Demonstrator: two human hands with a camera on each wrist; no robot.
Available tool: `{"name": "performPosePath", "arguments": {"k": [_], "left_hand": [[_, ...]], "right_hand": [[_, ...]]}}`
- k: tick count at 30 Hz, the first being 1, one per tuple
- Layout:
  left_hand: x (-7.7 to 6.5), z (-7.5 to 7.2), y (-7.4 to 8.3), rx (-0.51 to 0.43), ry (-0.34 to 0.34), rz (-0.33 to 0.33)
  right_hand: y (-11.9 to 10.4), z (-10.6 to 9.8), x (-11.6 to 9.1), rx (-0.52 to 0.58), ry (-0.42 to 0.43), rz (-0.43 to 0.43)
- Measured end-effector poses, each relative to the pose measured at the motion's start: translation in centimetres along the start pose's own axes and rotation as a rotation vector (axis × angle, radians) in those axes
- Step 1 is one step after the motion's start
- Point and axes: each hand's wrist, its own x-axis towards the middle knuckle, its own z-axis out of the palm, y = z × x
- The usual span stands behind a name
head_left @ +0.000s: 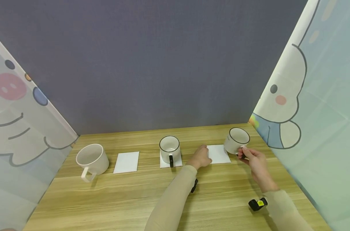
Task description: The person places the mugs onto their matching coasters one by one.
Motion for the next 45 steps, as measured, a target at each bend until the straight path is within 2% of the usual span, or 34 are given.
{"name": "performPosePath", "arguments": {"k": [28,45], "left_hand": [[0.0,-0.3,-0.2,-0.018,0.008,0.026],[0.3,-0.3,-0.3,0.039,0.025,0.061]], "right_hand": [[0.5,3.4,0.0,-0.056,0.02,0.057],[0.9,5.2,-0.3,-0.097,0.02,0.103]]}}
